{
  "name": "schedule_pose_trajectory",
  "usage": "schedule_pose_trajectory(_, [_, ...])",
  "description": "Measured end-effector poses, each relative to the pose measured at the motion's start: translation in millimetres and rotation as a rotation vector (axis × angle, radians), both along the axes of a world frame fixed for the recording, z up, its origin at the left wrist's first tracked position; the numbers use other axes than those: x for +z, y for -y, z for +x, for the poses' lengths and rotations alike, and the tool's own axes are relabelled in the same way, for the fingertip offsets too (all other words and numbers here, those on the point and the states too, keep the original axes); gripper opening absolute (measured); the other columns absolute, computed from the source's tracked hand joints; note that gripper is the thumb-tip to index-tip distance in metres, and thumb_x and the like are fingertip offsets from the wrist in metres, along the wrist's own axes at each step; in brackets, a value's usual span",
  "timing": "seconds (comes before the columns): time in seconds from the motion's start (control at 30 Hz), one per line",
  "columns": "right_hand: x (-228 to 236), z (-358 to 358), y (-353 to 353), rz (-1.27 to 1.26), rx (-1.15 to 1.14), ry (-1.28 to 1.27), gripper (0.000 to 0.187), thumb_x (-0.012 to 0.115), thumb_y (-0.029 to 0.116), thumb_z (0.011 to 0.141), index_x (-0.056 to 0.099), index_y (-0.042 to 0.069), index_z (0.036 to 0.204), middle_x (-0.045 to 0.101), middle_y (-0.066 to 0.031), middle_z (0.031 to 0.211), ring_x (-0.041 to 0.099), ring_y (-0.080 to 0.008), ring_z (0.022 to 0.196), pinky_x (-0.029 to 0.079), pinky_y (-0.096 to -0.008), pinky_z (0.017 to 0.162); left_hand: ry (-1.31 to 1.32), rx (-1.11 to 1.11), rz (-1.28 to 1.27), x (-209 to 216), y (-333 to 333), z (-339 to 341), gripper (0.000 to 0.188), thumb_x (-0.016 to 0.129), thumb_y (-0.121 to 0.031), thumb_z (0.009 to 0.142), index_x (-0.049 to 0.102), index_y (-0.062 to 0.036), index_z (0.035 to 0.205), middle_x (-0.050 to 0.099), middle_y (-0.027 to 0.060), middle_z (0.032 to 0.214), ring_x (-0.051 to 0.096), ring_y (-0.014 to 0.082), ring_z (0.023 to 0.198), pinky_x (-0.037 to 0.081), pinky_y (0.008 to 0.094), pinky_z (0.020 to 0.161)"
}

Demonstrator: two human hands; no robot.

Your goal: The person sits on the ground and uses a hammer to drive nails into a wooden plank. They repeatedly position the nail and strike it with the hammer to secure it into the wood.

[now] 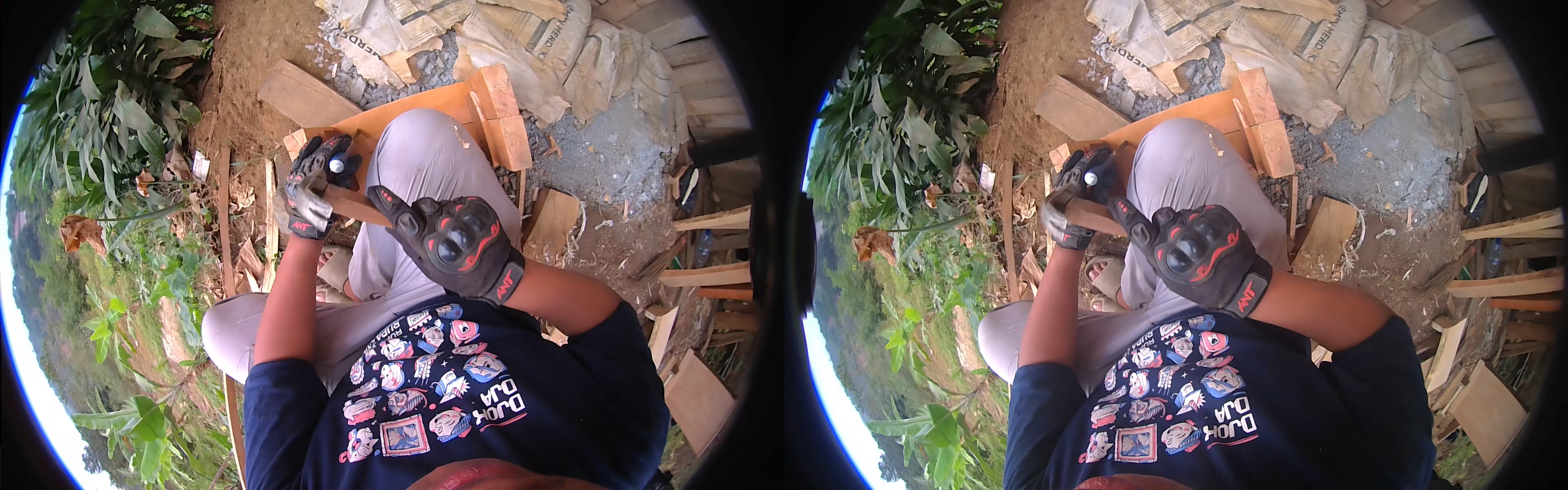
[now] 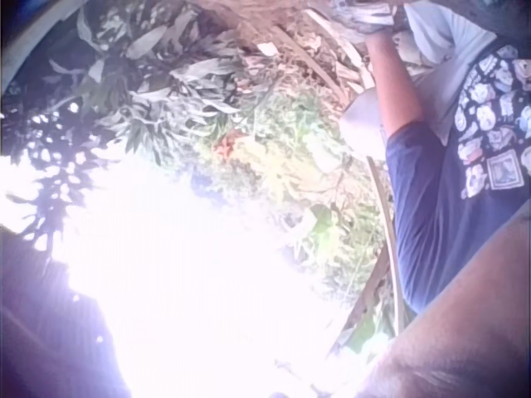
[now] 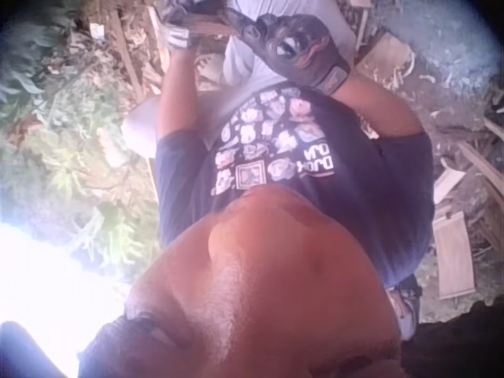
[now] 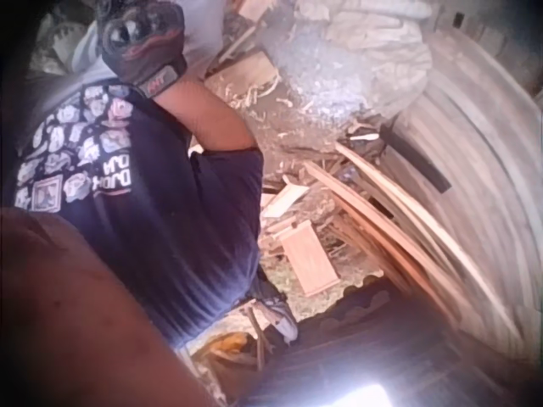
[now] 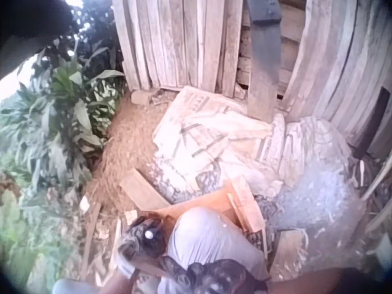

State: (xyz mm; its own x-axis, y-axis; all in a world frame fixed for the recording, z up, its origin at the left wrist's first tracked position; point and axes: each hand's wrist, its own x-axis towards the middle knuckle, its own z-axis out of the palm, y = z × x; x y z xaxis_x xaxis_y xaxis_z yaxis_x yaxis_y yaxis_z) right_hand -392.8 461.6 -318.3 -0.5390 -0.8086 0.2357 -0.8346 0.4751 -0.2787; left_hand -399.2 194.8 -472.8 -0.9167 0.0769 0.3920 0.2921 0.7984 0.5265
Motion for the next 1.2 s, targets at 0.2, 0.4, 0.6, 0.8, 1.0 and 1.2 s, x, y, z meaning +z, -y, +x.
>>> schedule_pose_trajectory(0.2, [-19.1,1.4,-10.8,0.019,0.042,-0.159,0.05,0.061,0.014,0.09,0.065,0.008,0.14,0.053,-0.003,0.068,0.055,-0.0183,0.056,0.043,-0.0367,0.052,0.014,0.016,0.011,3.9,-2.4,-0.1,0.029,0.071,-0.02,0.088,0.072,-0.012,0.116,0.074,0.0125,0.114,0.069,0.0327,0.11,0.048,0.0469,0.108])
schedule_pose_trajectory(0.4, [-13.2,12.7,-18.5,-0.015,0.089,-0.094,0.052,0.065,0.02,0.092,0.062,0.009,0.143,0.055,-0.0026,0.073,0.055,-0.0163,0.057,0.044,-0.0341,0.054,-0.084,0.062,-0.017,10.3,-11.0,2.3,0.023,0.072,-0.019,0.092,0.073,-0.012,0.114,0.074,0.011,0.114,0.069,0.0344,0.106,0.053,0.0484,0.099])
schedule_pose_trajectory(0.6, [-33.6,15.7,-33.8,0.034,0.007,0.109,0.053,0.073,0.025,0.092,0.061,0.006,0.14,0.065,-0.0067,0.079,0.061,-0.022,0.058,0.048,-0.038,0.054,-0.011,0.122,0.224,2.6,-6.1,1.7,0.014,0.07,-0.013,0.093,0.073,-0.0099,0.106,0.074,0.0109,0.113,0.069,0.0352,0.105,0.054,0.0451,0.093])
schedule_pose_trajectory(0.8, [-56.0,4.7,-38.1,0.005,-0.057,0.131,0.05,0.074,0.029,0.093,0.064,0.008,0.137,0.076,-0.0096,0.094,0.068,-0.0246,0.061,0.054,-0.0398,0.057,0.006,0.141,0.228,9.7,-8.0,0.1,0.014,0.071,-0.017,0.094,0.073,-0.009,0.106,0.074,0.0116,0.113,0.069,0.0333,0.107,0.054,0.0437,0.094])
schedule_pose_trajectory(1.0, [-54.1,0.2,-33.0,-0.029,-0.066,0.11,0.048,0.075,0.029,0.092,0.065,0.009,0.135,0.076,-0.0081,0.092,0.068,-0.0249,0.061,0.054,-0.0406,0.057,0.019,0.13,0.193,9.7,-8.1,-6.4,0.014,0.071,-0.018,0.094,0.073,-0.0074,0.104,0.074,0.0127,0.112,0.068,0.0352,0.107,0.053,0.0444,0.094])
schedule_pose_trajectory(1.2, [-54.9,-2.4,-31.5,-0.039,-0.073,0.146,0.048,0.075,0.029,0.092,0.066,0.009,0.134,0.075,-0.0086,0.087,0.067,-0.025,0.059,0.054,-0.0406,0.056,0.045,0.105,0.152,12.9,-7.3,-5.9,0.027,0.062,-0.006,0.09,0.073,-0.0056,0.114,0.073,0.0134,0.118,0.068,0.0344,0.11,0.054,0.0429,0.097])
